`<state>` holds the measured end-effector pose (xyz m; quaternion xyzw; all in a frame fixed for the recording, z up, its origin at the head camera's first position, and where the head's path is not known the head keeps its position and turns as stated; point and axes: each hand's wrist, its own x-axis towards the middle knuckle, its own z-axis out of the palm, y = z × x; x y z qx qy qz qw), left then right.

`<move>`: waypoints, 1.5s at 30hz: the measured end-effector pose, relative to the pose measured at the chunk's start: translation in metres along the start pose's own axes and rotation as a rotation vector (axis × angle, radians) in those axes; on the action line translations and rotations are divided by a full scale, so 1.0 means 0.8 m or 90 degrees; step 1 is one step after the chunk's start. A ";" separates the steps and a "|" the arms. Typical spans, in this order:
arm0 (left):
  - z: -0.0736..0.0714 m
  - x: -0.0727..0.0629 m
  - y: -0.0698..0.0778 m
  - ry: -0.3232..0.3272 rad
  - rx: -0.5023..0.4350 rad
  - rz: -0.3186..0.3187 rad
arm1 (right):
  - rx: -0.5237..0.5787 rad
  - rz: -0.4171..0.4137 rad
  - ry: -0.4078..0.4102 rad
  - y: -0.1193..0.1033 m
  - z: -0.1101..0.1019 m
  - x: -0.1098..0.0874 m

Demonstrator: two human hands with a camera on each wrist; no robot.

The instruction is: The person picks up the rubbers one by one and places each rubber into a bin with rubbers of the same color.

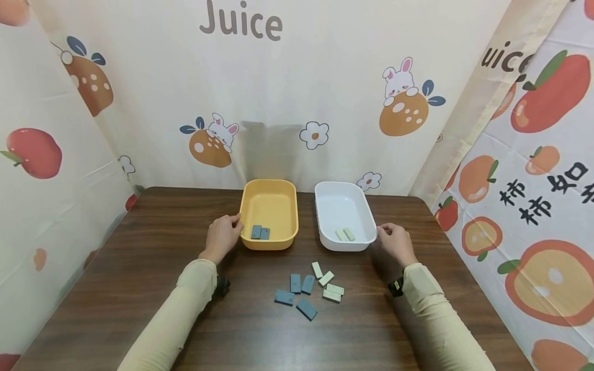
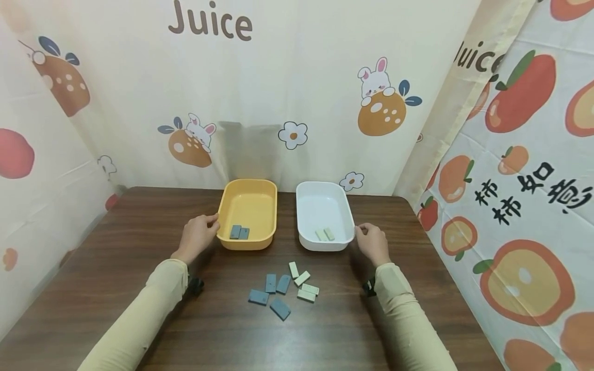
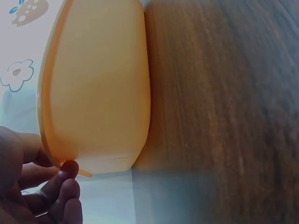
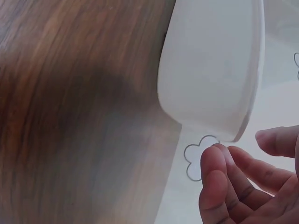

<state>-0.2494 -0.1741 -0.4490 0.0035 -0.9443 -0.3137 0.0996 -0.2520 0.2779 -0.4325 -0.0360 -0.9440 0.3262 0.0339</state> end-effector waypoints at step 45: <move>-0.001 0.007 -0.004 -0.026 -0.003 0.005 | 0.014 -0.151 0.001 -0.082 0.032 -0.027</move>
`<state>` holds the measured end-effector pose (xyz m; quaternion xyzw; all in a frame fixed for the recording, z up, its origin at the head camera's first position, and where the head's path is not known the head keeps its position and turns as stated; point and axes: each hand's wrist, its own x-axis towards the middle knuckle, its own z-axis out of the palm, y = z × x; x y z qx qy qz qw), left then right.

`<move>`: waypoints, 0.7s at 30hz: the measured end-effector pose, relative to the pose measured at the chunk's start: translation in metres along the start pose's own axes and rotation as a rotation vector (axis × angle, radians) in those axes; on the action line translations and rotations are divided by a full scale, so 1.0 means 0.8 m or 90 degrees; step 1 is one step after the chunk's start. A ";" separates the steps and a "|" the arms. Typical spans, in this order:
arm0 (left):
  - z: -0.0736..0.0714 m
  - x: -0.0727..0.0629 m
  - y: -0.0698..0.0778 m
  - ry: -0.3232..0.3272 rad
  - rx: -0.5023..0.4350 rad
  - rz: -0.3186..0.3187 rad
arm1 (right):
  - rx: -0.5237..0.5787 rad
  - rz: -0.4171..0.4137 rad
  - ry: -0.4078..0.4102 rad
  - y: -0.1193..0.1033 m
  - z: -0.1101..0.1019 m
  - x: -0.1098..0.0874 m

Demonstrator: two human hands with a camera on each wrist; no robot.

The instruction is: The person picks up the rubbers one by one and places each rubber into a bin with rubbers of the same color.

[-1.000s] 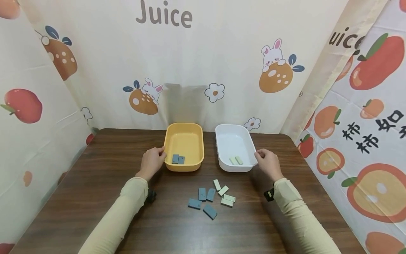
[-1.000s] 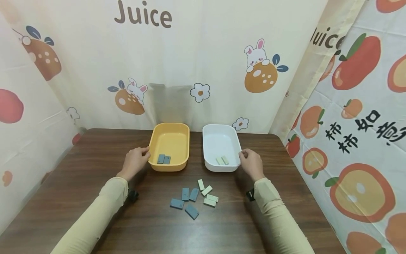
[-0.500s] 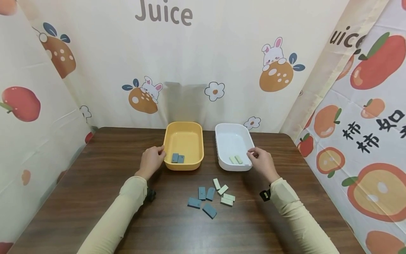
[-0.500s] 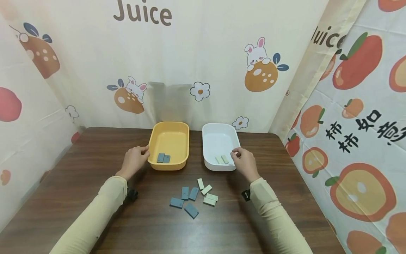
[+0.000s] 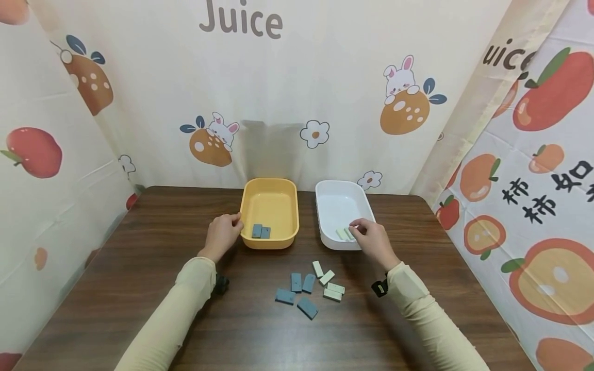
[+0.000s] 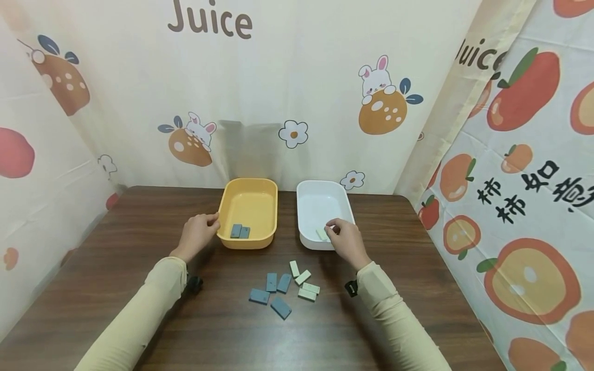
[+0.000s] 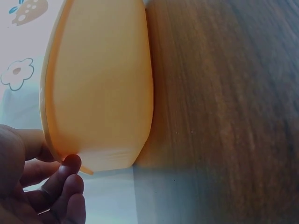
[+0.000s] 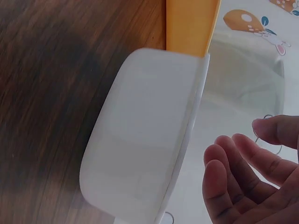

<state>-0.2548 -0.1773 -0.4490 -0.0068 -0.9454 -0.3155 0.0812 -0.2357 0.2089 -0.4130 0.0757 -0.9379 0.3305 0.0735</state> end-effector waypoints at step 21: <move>0.000 -0.002 -0.001 0.003 -0.005 0.002 | 0.013 -0.084 -0.074 -0.023 0.023 -0.010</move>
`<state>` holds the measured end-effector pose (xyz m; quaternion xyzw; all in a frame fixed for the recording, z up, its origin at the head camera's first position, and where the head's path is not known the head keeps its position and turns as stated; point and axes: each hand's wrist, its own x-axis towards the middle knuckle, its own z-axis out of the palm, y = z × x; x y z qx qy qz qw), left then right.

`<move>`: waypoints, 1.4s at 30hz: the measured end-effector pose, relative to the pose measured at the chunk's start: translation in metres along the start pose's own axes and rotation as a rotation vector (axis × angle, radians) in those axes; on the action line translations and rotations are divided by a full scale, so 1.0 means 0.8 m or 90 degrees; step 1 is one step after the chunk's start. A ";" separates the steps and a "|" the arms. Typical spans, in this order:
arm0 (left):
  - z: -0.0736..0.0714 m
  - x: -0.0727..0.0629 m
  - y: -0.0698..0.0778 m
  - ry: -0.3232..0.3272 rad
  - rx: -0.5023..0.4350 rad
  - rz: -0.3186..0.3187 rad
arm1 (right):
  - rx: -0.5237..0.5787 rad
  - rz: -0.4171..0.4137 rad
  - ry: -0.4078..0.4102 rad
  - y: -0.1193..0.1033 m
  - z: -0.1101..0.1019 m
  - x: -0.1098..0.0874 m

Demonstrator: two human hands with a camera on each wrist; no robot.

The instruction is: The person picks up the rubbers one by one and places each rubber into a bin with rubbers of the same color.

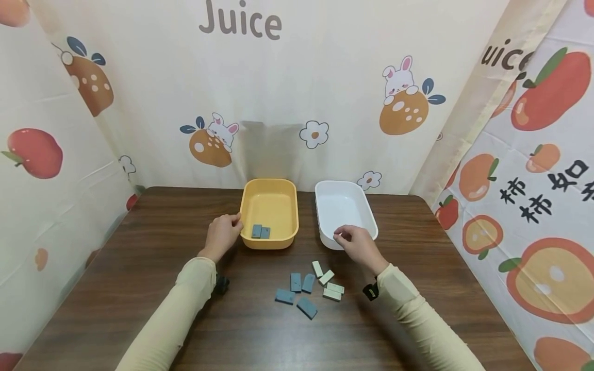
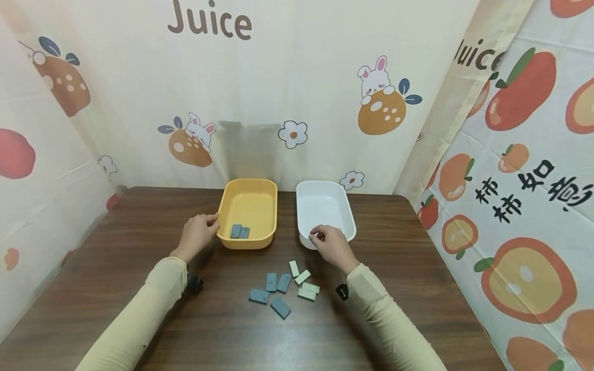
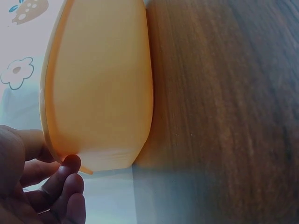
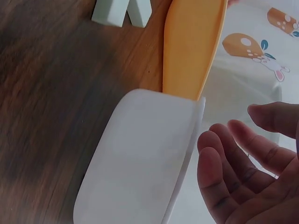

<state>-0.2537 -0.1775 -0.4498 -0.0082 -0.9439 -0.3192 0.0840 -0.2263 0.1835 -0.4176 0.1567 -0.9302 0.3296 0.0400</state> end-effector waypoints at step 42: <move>0.004 0.002 -0.003 -0.004 -0.011 -0.002 | -0.103 -0.103 -0.219 -0.005 0.068 -0.007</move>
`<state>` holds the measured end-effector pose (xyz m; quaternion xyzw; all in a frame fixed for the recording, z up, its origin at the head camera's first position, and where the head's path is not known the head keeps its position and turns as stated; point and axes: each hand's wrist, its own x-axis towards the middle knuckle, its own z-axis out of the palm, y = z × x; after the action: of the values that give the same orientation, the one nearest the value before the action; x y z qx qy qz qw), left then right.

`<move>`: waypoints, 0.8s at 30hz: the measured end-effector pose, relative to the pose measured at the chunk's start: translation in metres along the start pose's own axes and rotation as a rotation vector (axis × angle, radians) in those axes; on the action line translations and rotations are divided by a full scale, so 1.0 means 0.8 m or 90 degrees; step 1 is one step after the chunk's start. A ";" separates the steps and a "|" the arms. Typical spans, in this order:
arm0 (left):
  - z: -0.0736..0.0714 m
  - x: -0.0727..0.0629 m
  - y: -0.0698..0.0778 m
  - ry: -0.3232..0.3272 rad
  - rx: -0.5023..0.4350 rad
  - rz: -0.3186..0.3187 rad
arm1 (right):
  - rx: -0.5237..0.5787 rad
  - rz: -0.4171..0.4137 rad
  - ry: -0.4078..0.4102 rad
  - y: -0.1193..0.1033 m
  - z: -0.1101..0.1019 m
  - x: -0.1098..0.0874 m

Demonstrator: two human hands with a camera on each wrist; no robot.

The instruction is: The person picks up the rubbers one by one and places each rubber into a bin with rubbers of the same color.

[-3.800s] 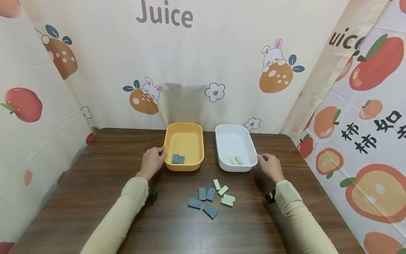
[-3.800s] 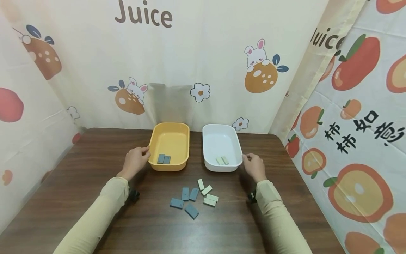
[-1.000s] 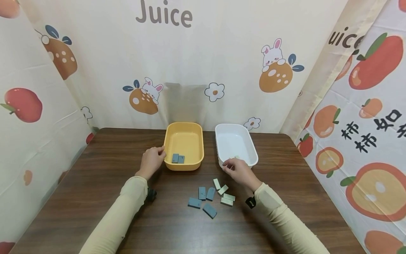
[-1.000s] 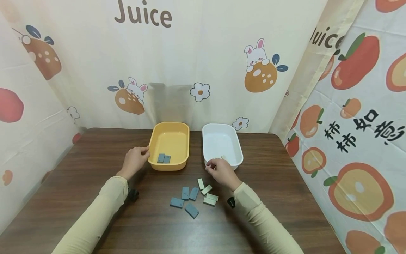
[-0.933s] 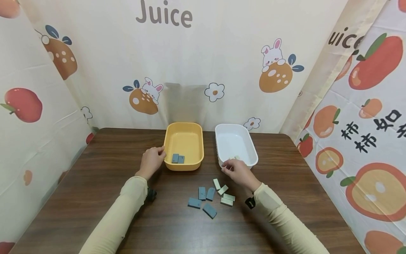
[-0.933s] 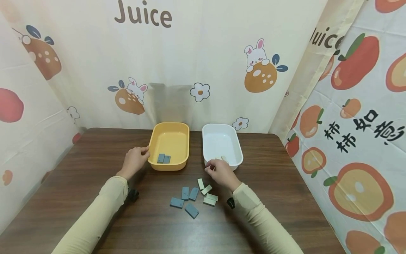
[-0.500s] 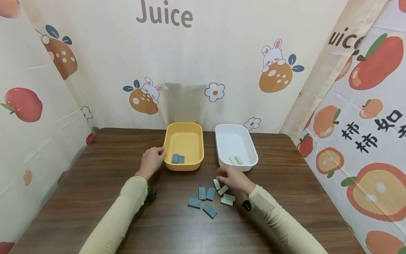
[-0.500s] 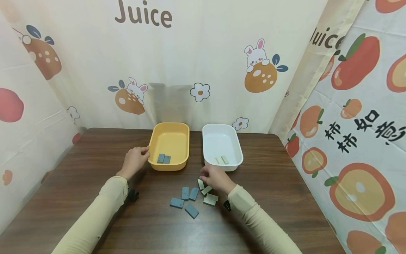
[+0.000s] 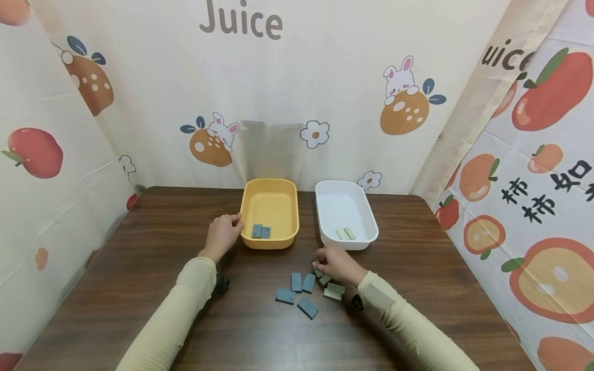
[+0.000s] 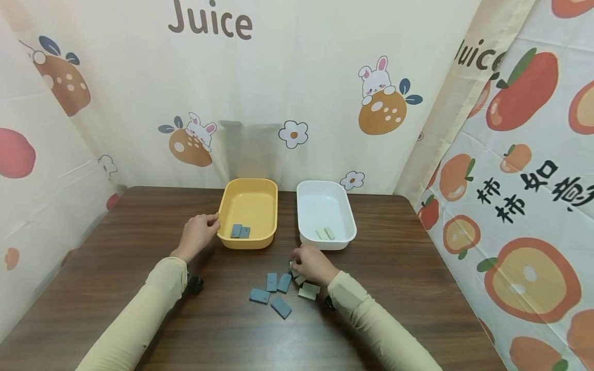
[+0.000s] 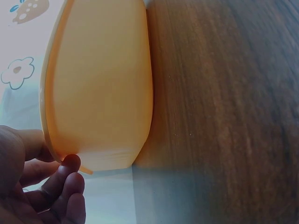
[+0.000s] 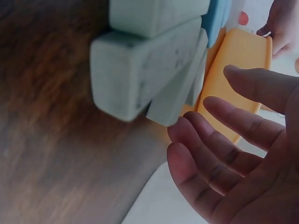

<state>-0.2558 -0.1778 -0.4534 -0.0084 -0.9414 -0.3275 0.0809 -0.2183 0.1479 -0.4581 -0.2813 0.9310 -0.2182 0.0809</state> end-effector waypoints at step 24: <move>-0.002 -0.001 0.002 0.001 0.002 -0.006 | -0.042 -0.011 0.022 -0.011 0.012 0.007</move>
<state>-0.2550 -0.1771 -0.4515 -0.0033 -0.9418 -0.3266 0.0796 -0.2158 0.1346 -0.4628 -0.2877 0.9366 -0.1928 0.0534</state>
